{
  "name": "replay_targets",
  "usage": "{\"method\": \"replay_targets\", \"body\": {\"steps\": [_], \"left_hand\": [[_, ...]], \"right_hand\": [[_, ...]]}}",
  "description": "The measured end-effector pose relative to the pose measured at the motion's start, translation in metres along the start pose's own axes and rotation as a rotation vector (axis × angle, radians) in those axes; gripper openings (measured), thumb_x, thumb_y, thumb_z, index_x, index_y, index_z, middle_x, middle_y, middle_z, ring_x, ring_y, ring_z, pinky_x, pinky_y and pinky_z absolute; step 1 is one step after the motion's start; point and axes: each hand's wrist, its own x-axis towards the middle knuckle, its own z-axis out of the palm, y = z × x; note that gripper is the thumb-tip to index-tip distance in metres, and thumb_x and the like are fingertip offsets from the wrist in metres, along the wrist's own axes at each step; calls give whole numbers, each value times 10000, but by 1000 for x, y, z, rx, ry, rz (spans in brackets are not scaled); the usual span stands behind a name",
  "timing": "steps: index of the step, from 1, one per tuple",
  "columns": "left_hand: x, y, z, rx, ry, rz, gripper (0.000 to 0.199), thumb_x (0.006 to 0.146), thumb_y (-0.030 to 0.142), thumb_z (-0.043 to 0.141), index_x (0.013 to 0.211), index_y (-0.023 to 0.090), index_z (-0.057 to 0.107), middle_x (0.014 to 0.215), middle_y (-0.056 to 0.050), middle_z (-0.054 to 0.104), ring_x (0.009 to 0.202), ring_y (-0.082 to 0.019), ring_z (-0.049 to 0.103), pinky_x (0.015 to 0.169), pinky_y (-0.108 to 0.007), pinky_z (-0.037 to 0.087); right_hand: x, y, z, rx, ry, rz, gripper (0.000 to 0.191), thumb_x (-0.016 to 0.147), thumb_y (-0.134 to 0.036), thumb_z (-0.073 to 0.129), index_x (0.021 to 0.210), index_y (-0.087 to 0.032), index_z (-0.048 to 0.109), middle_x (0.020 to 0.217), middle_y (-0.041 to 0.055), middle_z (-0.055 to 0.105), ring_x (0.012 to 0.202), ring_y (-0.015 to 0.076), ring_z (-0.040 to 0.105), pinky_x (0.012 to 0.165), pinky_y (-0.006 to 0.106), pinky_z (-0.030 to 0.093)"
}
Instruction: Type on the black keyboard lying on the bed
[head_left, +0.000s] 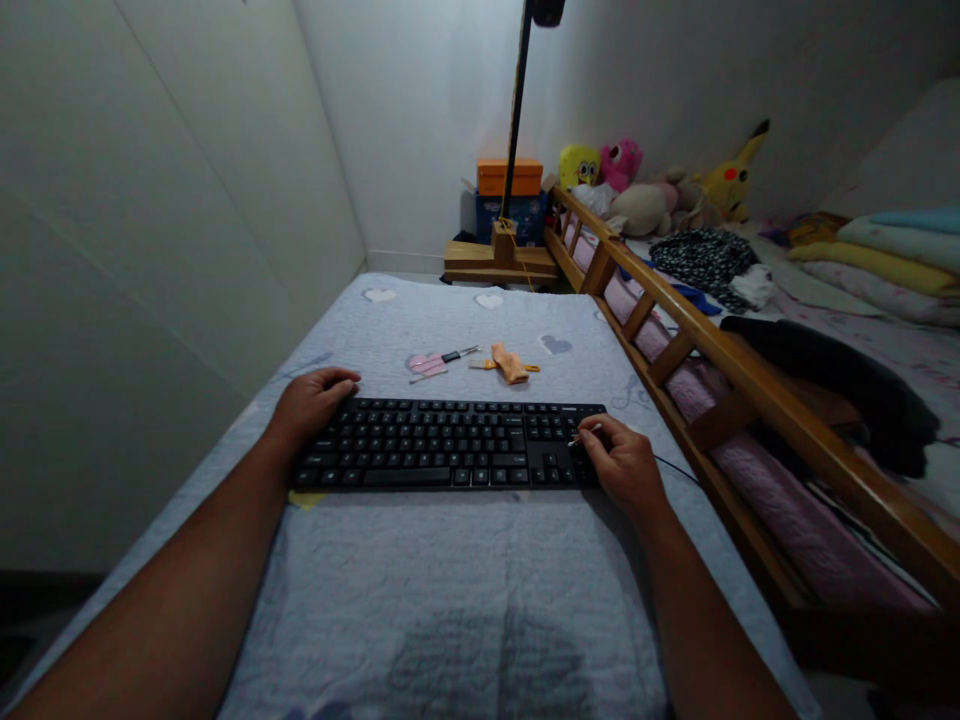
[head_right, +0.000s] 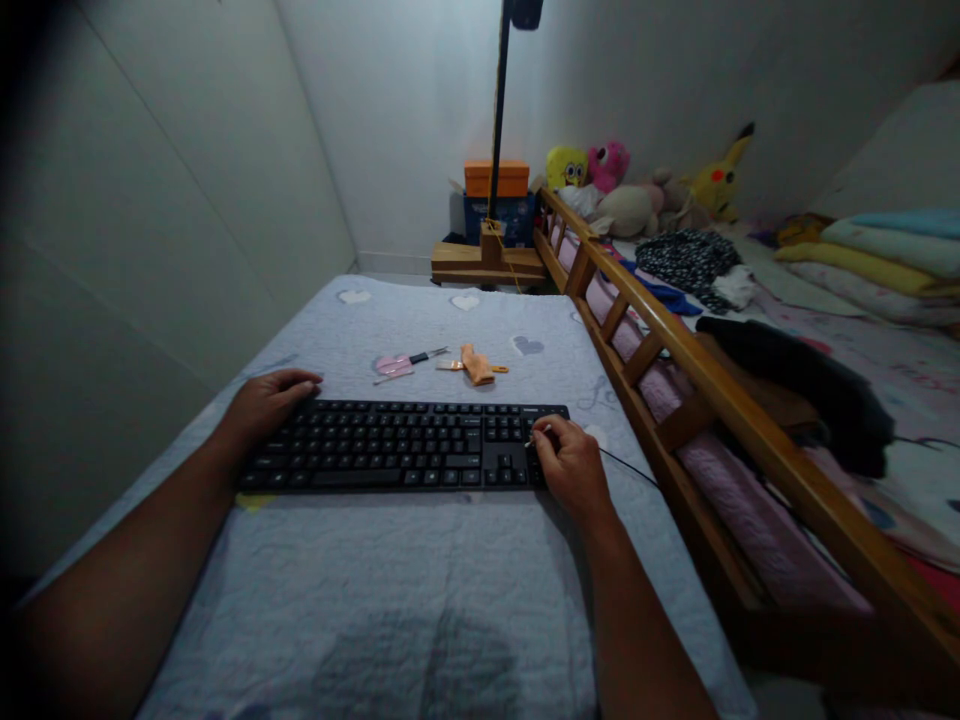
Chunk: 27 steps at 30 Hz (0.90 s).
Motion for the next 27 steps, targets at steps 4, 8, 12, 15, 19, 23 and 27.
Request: {"method": "replay_targets", "body": {"steps": [4, 8, 12, 15, 19, 23, 27], "left_hand": [[1, -1, 1, -9, 1, 5, 400, 697, 477, 611, 934, 220, 806, 922, -53, 802, 890, -284, 718, 888, -365, 573], [2, -3, 1, -11, -2, 28, 414, 698, 487, 608, 940, 214, 804, 974, -57, 810, 942, -289, 721, 921, -364, 563], [3, -4, 1, -7, 3, 51, 404, 702, 481, 603, 929, 215, 805, 981, -56, 812, 950, -294, 719, 927, -373, 560], [3, -4, 1, -1, 6, 44, 390, 712, 467, 600, 929, 218, 809, 967, -53, 809, 934, -289, 722, 920, -371, 566], [4, -6, 2, -2, 5, 31, 403, 709, 463, 605, 951, 213, 810, 971, -57, 806, 940, -289, 725, 935, -369, 565], [4, -6, 2, -2, 3, 31, 415, 704, 470, 603, 954, 212, 809, 974, -58, 808, 932, -286, 725, 942, -369, 563], [4, -5, 2, -2, 6, 45, 404, 705, 473, 601, 934, 213, 809, 966, -54, 809, 933, -287, 724, 939, -373, 564]], "right_hand": [[0, 0, 0, 1, 9, 0, 175, 888, -344, 559, 844, -229, 683, 787, 44, 744, 721, 228, 680, 693, 327, 480], [0, 0, 0, 0, 1, 14, 193, 889, -360, 554, 841, -225, 683, 783, 49, 747, 724, 228, 682, 683, 321, 473], [0, -1, 0, 15, -5, 26, 191, 885, -363, 556, 840, -226, 681, 787, 52, 757, 740, 234, 695, 678, 316, 475], [0, -2, 0, 25, -4, 19, 184, 885, -359, 556, 837, -229, 677, 776, 47, 758, 735, 233, 701, 678, 314, 479], [0, -4, -1, 24, 0, 9, 175, 883, -354, 564, 830, -230, 676, 756, 35, 753, 692, 220, 689, 666, 308, 476], [0, -3, 0, 30, -5, 15, 182, 887, -352, 559, 830, -226, 677, 749, 32, 749, 698, 220, 693, 676, 306, 473], [0, -3, 0, 34, -9, 17, 182, 890, -351, 557, 840, -224, 677, 752, 34, 751, 714, 225, 702, 682, 306, 475]]}}
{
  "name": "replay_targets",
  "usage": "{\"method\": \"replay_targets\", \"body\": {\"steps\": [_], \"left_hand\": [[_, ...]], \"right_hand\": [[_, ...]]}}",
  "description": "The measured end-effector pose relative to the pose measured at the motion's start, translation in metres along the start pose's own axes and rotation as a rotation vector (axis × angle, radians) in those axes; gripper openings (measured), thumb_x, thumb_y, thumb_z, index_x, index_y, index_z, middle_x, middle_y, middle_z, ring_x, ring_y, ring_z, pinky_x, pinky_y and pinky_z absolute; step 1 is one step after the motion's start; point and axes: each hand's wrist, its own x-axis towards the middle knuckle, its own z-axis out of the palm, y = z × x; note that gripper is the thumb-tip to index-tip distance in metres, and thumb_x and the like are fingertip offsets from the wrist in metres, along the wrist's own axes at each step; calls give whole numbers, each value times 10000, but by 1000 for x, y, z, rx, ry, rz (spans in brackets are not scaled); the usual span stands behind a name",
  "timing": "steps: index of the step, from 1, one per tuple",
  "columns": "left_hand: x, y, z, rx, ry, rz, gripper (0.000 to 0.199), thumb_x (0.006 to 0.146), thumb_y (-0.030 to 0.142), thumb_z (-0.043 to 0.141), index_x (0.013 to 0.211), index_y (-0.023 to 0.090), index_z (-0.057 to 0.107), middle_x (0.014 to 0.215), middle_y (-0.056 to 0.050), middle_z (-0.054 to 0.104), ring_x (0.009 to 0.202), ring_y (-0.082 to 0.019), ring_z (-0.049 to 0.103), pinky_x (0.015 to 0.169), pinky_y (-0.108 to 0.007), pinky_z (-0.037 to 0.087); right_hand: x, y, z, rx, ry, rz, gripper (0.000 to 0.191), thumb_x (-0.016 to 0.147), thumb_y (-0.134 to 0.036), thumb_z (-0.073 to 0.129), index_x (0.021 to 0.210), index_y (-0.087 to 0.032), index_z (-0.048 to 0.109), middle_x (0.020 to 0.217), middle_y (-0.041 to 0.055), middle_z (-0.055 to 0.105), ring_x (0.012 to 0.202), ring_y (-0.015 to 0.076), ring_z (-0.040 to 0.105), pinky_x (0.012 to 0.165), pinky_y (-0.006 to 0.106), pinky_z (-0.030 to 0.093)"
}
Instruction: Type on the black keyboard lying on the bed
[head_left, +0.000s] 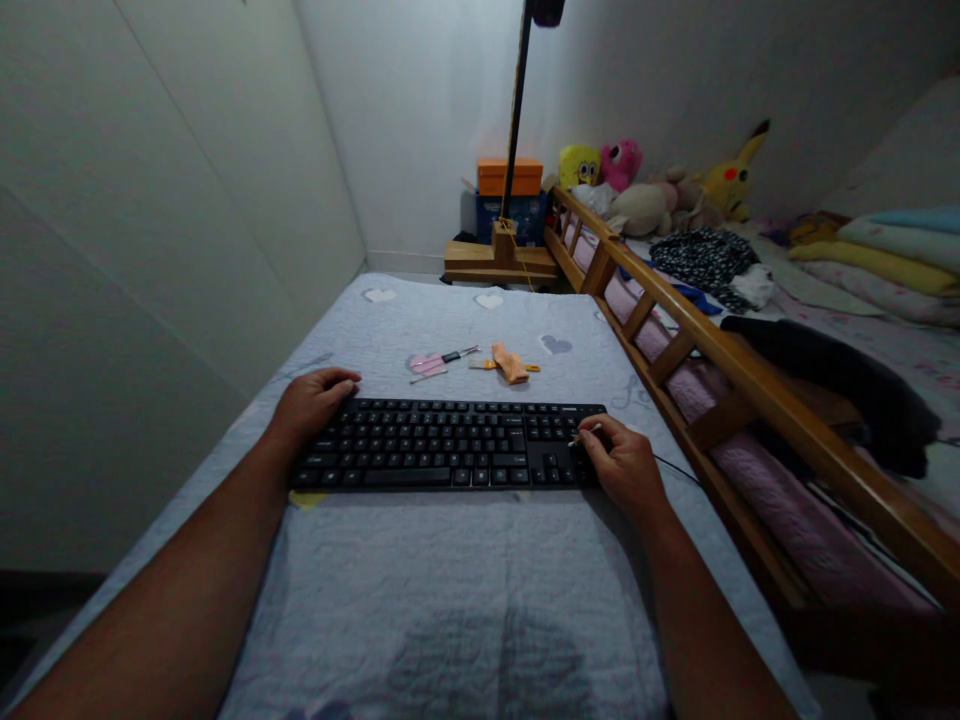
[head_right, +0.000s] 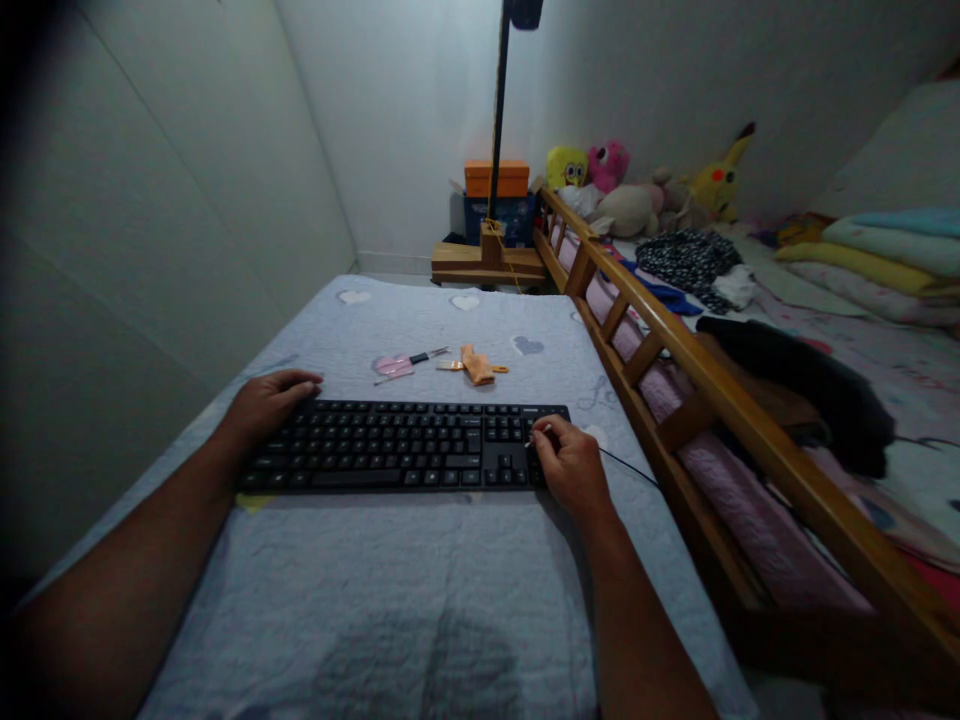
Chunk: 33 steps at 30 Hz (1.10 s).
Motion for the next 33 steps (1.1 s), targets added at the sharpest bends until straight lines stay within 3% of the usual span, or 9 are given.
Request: {"method": "replay_targets", "body": {"steps": [10, 23, 33], "left_hand": [[-1, -1, 1, 0, 10, -9, 382, 708, 460, 608, 926, 223, 813, 906, -43, 799, 883, -277, 720, 866, -357, 583], [0, -1, 1, -17, 6, -5, 375, 701, 470, 617, 914, 228, 808, 951, -49, 804, 927, -292, 713, 927, -382, 565], [-3, 3, -2, -10, 1, 9, 378, 706, 469, 611, 917, 224, 807, 934, -50, 810, 898, -283, 719, 887, -365, 574]], "right_hand": [[1, 1, 0, -4, 4, -5, 178, 889, -346, 561, 838, -224, 680, 745, 26, 745, 697, 216, 694, 666, 299, 465], [1, -4, -1, -4, -7, 7, 202, 888, -366, 548, 832, -222, 677, 734, 30, 739, 691, 218, 692, 665, 303, 469], [0, -5, -1, 8, -11, 19, 196, 884, -368, 549, 833, -223, 671, 736, 31, 730, 687, 219, 682, 663, 307, 466]]}}
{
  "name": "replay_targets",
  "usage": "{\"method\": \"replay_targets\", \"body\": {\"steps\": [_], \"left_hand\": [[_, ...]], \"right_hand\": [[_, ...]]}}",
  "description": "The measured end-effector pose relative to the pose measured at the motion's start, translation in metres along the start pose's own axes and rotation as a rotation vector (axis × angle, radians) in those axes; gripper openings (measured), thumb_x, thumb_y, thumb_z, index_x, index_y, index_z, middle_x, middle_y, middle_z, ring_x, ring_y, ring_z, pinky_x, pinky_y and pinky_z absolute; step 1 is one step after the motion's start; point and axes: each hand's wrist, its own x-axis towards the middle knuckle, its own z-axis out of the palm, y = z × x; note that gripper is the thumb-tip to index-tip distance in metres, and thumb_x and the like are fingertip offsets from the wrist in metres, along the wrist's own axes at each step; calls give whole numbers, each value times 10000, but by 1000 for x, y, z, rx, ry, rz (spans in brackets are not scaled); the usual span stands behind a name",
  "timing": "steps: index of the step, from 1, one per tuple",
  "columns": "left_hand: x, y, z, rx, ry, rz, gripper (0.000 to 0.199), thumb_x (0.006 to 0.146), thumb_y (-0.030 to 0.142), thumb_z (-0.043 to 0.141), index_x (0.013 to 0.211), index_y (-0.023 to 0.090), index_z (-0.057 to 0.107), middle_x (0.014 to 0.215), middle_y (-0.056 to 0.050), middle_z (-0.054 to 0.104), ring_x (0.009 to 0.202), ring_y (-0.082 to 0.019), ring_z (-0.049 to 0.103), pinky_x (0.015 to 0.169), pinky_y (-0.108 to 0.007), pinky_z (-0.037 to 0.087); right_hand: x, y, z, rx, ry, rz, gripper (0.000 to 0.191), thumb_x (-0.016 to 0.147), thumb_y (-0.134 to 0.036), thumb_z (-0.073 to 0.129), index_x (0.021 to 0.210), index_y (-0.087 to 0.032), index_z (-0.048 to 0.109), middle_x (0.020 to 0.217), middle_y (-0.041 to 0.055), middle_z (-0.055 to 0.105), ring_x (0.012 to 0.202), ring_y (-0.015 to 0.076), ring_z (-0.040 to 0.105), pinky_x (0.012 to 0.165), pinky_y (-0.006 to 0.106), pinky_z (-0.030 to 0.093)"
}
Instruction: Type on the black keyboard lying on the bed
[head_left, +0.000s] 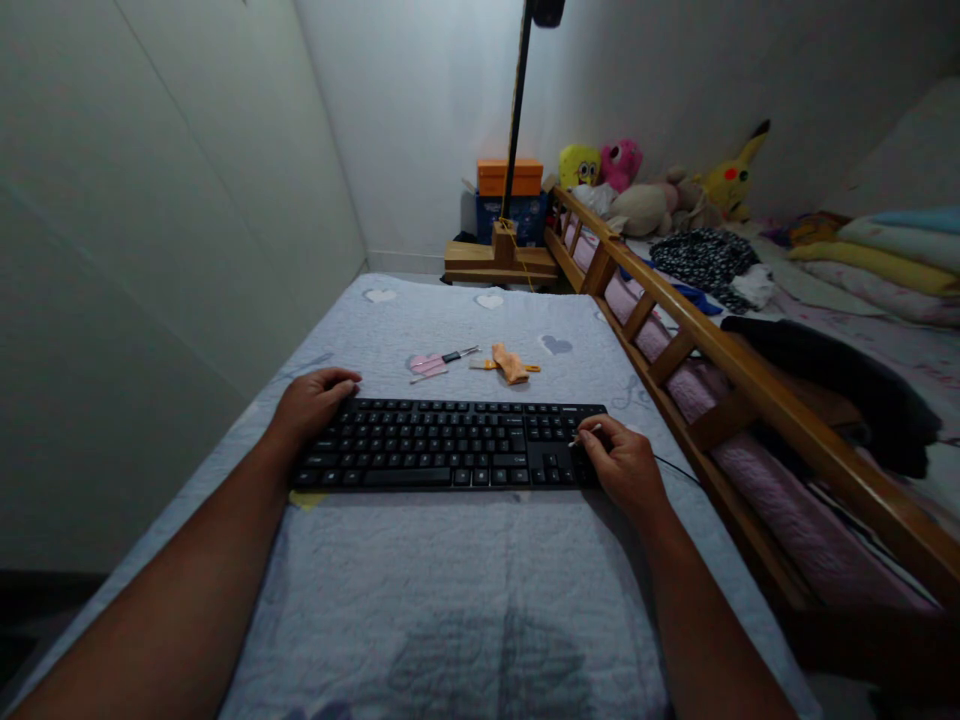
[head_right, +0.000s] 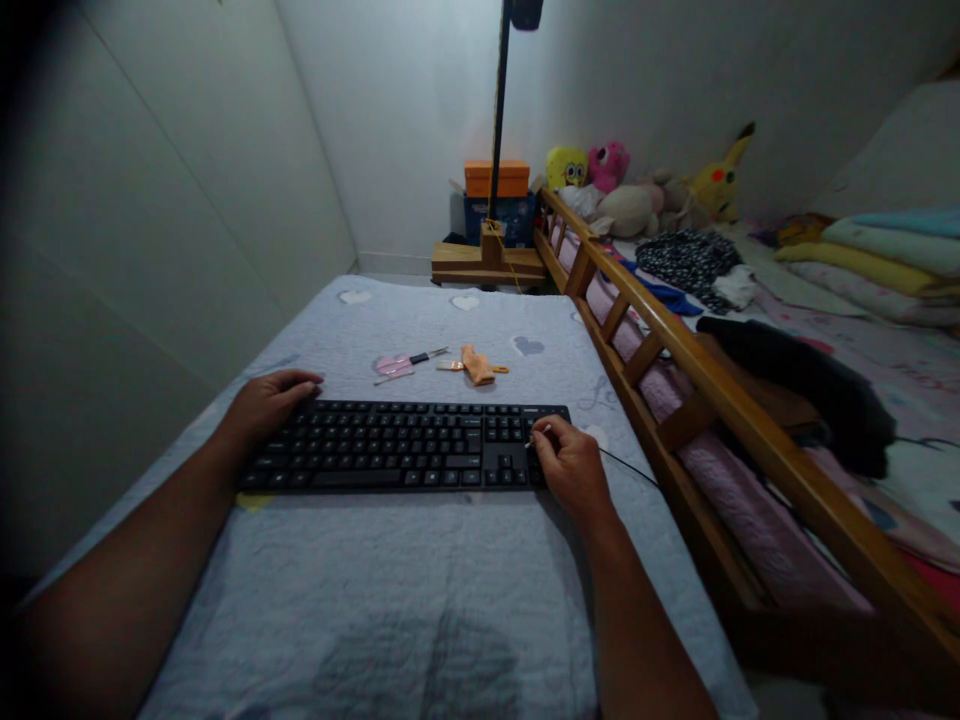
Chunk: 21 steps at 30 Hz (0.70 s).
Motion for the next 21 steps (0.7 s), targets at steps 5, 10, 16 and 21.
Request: {"method": "replay_targets", "body": {"steps": [5, 10, 16, 21], "left_hand": [[0, 1, 0, 3, 4, -12, 377, 702, 473, 608, 907, 226, 805, 937, -51, 810, 904, -284, 721, 905, -369, 573], [0, 2, 0, 8, -4, -28, 409, 694, 481, 606, 931, 211, 801, 951, -59, 805, 937, -291, 724, 930, -371, 566], [1, -2, 1, 4, -6, -26, 400, 704, 478, 607, 938, 219, 802, 947, -55, 806, 927, -291, 723, 922, -373, 570], [2, -3, 1, -5, -1, -19, 369, 705, 460, 613, 921, 232, 807, 945, -50, 806, 940, -298, 720, 938, -382, 566]], "right_hand": [[0, 1, 0, -11, 0, 3, 194, 884, -371, 563, 830, -222, 676, 735, 30, 730, 679, 217, 675, 664, 306, 465], [1, 3, 0, -14, 4, 8, 207, 887, -373, 553, 844, -219, 685, 741, 32, 732, 678, 217, 677, 659, 305, 467], [1, 2, 0, -20, 4, -8, 200, 884, -369, 559, 845, -218, 684, 750, 37, 740, 701, 224, 689, 674, 311, 471], [1, 2, 0, -14, 4, -5, 197, 887, -376, 564, 842, -224, 681, 748, 35, 742, 693, 224, 692, 664, 310, 472]]}}
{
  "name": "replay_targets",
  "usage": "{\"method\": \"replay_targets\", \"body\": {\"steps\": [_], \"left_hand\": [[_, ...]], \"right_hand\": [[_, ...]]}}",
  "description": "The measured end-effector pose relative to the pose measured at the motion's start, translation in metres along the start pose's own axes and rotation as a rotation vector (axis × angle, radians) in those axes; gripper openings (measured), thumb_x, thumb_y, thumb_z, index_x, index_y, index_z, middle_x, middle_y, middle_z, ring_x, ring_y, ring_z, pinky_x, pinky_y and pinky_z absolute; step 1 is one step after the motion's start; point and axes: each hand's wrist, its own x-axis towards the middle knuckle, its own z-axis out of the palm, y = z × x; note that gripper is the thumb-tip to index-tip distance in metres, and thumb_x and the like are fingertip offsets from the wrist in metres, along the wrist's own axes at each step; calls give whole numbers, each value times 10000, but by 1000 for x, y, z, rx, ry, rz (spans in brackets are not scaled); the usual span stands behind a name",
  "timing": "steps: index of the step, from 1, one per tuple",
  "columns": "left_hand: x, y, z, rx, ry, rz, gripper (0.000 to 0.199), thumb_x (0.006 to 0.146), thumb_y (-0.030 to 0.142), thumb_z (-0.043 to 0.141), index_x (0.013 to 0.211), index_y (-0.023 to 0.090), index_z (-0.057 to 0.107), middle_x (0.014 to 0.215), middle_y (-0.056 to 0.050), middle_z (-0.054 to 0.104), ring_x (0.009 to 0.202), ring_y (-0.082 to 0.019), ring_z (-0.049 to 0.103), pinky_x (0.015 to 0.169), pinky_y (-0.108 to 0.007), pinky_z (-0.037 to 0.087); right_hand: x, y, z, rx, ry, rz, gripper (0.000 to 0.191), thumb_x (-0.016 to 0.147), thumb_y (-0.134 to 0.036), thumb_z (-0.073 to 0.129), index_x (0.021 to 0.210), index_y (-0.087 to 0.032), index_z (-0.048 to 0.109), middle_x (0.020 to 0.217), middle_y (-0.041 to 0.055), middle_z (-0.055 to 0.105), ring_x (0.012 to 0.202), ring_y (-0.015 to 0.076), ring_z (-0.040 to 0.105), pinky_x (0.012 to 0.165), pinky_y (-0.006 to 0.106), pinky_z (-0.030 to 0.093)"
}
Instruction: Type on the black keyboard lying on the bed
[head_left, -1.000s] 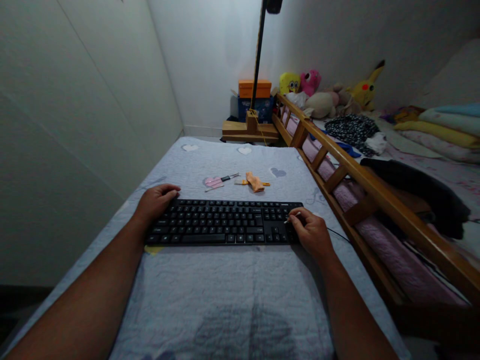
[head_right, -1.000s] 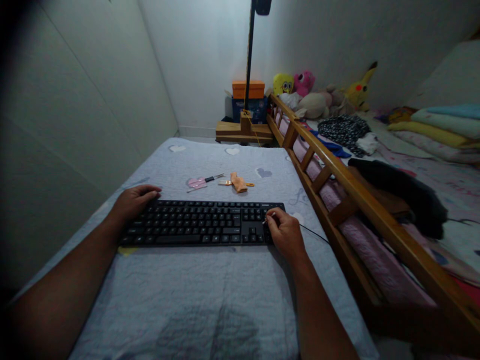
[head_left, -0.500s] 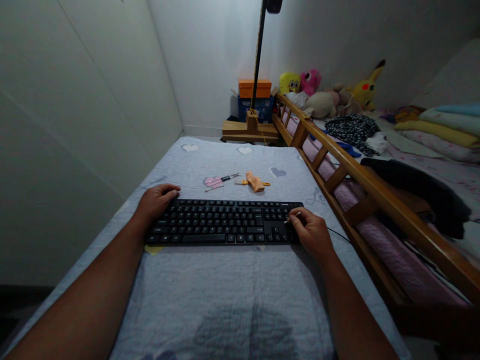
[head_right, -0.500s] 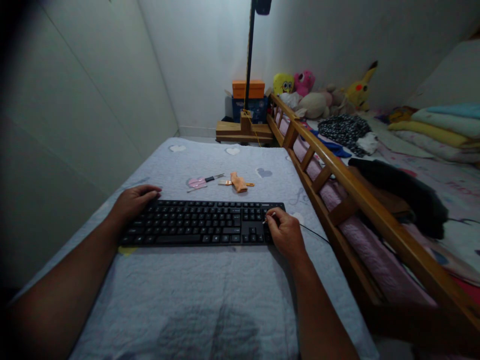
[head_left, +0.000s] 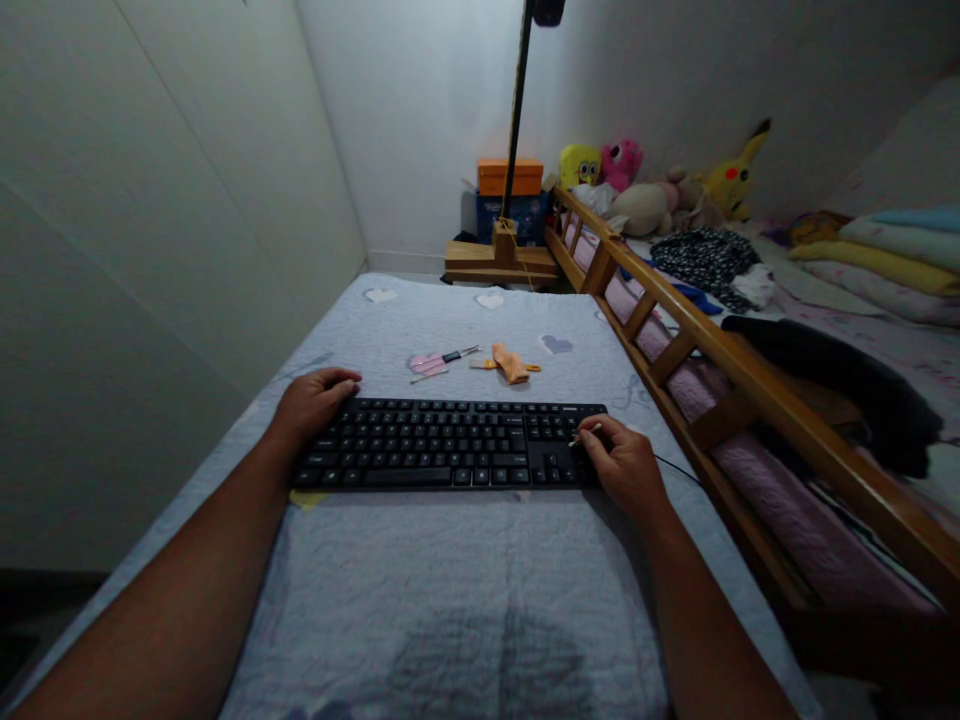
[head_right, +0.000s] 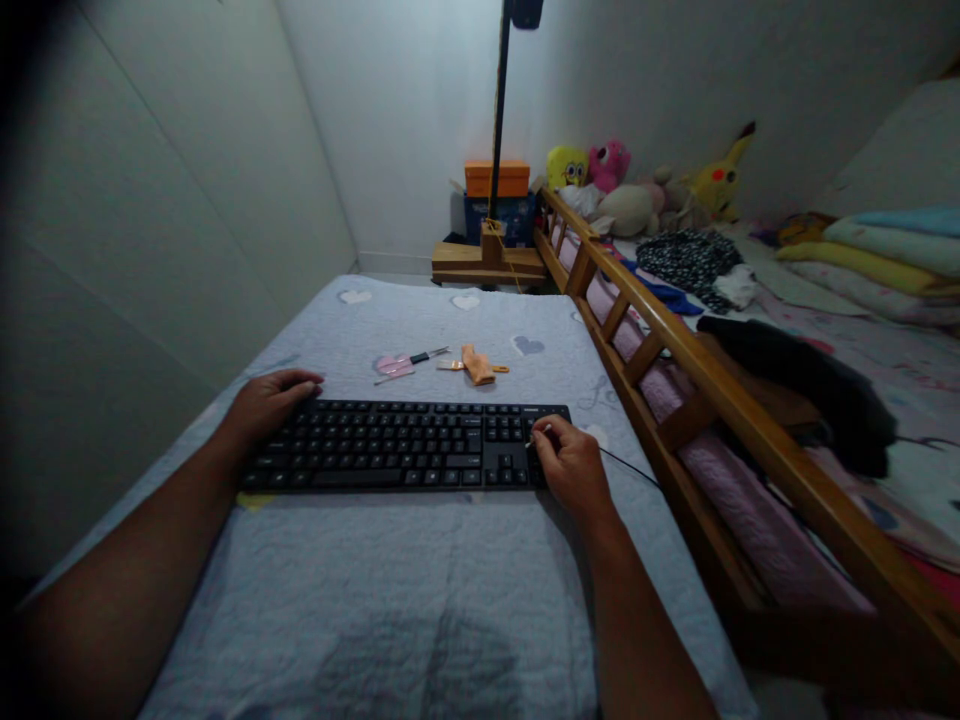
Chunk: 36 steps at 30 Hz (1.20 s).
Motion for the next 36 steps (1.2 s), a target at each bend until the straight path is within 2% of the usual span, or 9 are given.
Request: {"method": "replay_targets", "body": {"steps": [9, 24, 36], "left_hand": [[-4, 7, -2, 3, 2, -1, 381, 699, 470, 607, 920, 228, 802, 949, -50, 809, 939, -298, 720, 913, -378, 572], [-1, 4, 0, -31, 12, -9, 337, 685, 451, 626, 868, 233, 806, 883, -47, 800, 876, -284, 705, 876, -371, 578], [-1, 0, -1, -15, -5, -3, 411, 700, 487, 608, 937, 214, 804, 984, -59, 809, 940, -294, 719, 959, -385, 554]], "right_hand": [[0, 0, -1, -6, 1, -14, 188, 888, -363, 566, 833, -229, 686, 731, 27, 739, 671, 217, 680, 657, 304, 482], [0, 0, -1, -8, -10, -14, 184, 887, -358, 554, 813, -232, 665, 738, 30, 748, 697, 221, 699, 681, 306, 479], [-1, -3, -2, -23, -29, 0, 206, 879, -371, 536, 790, -226, 653, 703, 23, 710, 639, 201, 655, 624, 293, 439]]}}
